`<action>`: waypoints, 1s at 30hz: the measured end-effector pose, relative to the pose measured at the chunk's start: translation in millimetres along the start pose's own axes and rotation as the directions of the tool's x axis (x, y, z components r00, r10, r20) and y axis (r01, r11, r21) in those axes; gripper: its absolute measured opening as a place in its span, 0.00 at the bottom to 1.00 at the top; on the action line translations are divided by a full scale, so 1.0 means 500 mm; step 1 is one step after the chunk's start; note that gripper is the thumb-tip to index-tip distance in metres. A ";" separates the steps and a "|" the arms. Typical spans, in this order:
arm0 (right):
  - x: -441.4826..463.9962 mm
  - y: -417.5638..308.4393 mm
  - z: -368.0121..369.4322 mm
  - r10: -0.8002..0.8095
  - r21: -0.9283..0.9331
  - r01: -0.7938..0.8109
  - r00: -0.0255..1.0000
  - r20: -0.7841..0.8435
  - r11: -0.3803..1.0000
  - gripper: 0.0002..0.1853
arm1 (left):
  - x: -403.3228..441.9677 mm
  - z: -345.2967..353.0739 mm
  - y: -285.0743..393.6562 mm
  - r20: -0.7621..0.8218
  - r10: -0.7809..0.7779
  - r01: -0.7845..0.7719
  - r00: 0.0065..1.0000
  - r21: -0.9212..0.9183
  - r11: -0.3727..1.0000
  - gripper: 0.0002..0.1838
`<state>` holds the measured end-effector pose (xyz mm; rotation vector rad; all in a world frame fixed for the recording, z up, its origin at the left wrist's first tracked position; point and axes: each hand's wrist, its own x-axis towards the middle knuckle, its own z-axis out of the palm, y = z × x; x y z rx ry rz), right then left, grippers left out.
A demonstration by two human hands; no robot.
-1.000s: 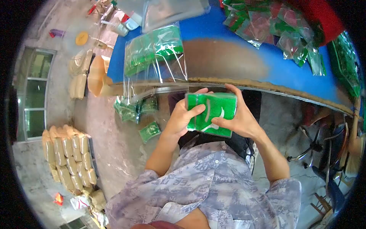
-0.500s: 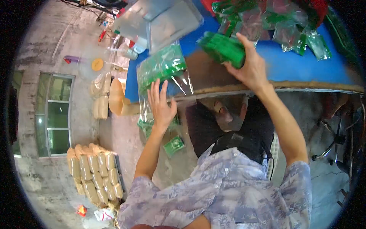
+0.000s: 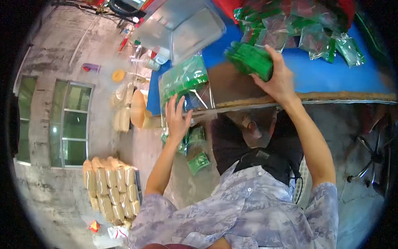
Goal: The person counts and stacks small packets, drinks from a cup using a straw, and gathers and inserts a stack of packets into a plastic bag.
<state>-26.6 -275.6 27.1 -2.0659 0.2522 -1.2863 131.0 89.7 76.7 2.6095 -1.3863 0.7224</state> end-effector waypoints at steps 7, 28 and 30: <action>0.000 -0.010 -0.008 0.043 -0.041 -0.043 0.999 -0.008 0.998 0.51 | -0.022 -0.014 -0.073 -0.028 -0.059 0.055 0.998 -0.131 0.990 0.27; 0.004 -0.020 -0.027 -0.031 -0.059 0.031 1.000 0.003 0.998 0.49 | 0.044 0.030 0.027 -0.100 0.014 -0.036 0.995 -0.218 0.975 0.07; 0.005 -0.020 -0.026 0.024 -0.071 -0.021 0.999 0.039 0.997 0.49 | 0.083 0.037 0.086 -0.067 -0.042 0.023 0.997 -0.265 0.964 0.06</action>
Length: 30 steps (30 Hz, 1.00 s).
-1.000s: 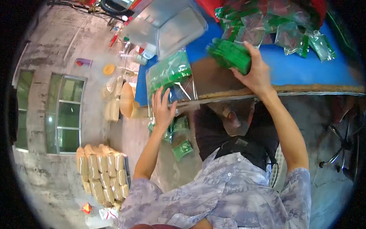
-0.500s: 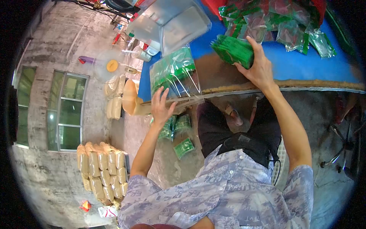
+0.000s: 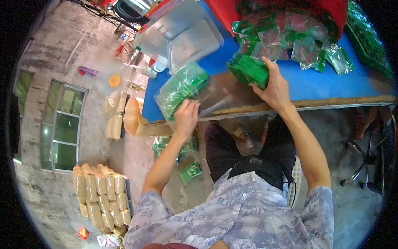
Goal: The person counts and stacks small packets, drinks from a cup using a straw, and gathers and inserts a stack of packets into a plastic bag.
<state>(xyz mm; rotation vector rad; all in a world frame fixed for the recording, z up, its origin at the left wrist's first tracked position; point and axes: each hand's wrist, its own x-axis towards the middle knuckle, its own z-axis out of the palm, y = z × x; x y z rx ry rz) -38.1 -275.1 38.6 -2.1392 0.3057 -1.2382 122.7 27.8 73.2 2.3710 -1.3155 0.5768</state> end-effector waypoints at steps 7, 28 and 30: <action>0.008 0.010 -0.004 0.097 0.013 -0.097 0.995 -0.022 0.995 0.52 | 0.102 0.123 0.102 0.160 -0.154 0.160 0.975 -0.025 0.987 0.09; 0.098 -0.088 0.071 0.209 0.078 -0.976 0.122 0.970 0.204 0.28 | 0.131 -0.100 0.081 -0.091 -0.135 0.105 0.987 -0.277 0.955 0.06; 0.110 -0.087 0.056 0.379 0.097 -0.978 0.163 0.911 0.187 0.27 | 0.128 -0.112 0.068 -0.084 -0.122 0.098 0.989 -0.245 0.964 0.06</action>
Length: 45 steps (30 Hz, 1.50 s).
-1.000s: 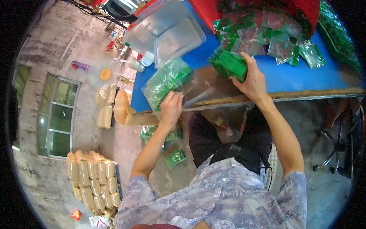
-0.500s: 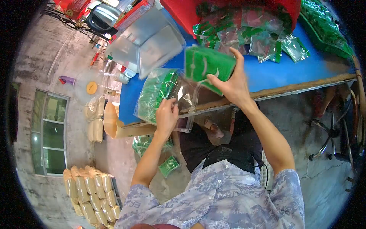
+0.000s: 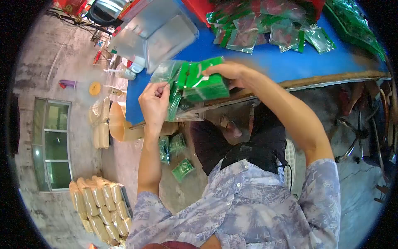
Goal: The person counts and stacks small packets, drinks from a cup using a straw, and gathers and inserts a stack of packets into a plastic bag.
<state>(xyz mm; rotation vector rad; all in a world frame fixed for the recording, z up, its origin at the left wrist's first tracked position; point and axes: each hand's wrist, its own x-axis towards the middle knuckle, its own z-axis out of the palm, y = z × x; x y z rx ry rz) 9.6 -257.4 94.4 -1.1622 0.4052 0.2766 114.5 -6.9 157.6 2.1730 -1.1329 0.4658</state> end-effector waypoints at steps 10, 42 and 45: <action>-0.007 -0.010 0.032 0.186 -0.279 -0.115 0.952 0.244 0.953 0.27 | -0.006 0.032 0.022 0.203 0.012 -0.018 0.979 0.028 0.999 0.04; 0.259 0.036 0.163 -0.305 -0.350 0.199 0.910 -0.281 0.915 0.51 | -0.039 0.040 -0.377 0.566 -0.349 0.641 0.746 -0.753 0.148 0.36; 0.138 -0.037 0.195 -0.110 -0.290 0.010 0.937 -0.330 0.957 0.51 | -0.054 0.045 -0.376 0.570 -0.291 0.619 0.768 -0.778 0.107 0.35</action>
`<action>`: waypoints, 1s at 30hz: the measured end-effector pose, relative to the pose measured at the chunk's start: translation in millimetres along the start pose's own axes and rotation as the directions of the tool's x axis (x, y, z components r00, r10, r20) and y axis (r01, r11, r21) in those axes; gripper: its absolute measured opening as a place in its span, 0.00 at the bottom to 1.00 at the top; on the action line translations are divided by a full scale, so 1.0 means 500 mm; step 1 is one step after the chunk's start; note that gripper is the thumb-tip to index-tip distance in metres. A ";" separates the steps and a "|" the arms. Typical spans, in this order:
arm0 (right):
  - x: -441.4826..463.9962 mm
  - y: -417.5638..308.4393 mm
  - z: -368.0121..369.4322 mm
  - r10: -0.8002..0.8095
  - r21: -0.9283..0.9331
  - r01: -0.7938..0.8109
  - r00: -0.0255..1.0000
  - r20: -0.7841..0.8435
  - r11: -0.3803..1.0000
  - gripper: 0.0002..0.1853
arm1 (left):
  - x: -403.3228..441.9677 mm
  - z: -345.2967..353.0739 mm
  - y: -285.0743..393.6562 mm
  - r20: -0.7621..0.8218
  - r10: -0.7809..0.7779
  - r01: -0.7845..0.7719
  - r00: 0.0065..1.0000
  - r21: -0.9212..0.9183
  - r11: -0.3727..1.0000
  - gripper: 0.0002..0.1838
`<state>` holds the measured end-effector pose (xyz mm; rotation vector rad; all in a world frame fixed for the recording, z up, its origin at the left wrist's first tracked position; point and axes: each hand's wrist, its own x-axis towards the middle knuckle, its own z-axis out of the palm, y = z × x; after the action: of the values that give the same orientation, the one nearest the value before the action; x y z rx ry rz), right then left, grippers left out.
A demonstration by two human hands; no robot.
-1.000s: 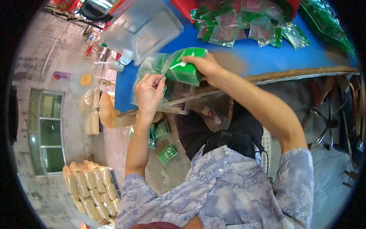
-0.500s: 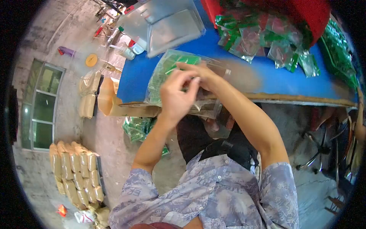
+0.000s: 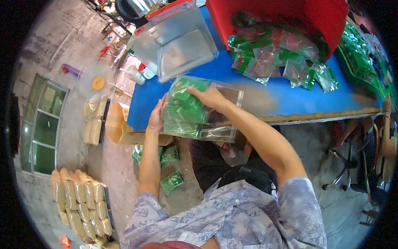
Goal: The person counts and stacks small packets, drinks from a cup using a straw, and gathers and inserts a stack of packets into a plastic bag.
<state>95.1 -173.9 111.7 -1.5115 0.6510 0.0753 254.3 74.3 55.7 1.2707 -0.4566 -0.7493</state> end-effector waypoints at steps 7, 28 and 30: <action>0.034 0.076 0.003 -0.259 -0.003 0.262 0.953 -0.154 0.965 0.50 | 0.008 0.085 -0.010 0.070 0.031 -0.021 0.997 -0.134 0.991 0.37; -0.049 0.169 -0.103 -0.365 0.315 0.291 0.907 0.210 0.903 0.56 | -0.062 0.200 0.010 -0.019 0.016 -0.007 1.000 0.387 0.922 0.42; -0.049 0.175 -0.099 -0.359 0.401 0.254 0.908 0.214 0.880 0.55 | -0.096 0.199 -0.004 -0.107 -0.046 0.082 0.993 0.364 0.928 0.42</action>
<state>19.5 -203.7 47.9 -1.1934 0.1702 -0.0732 152.8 40.7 84.0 1.6739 -0.4933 -0.6718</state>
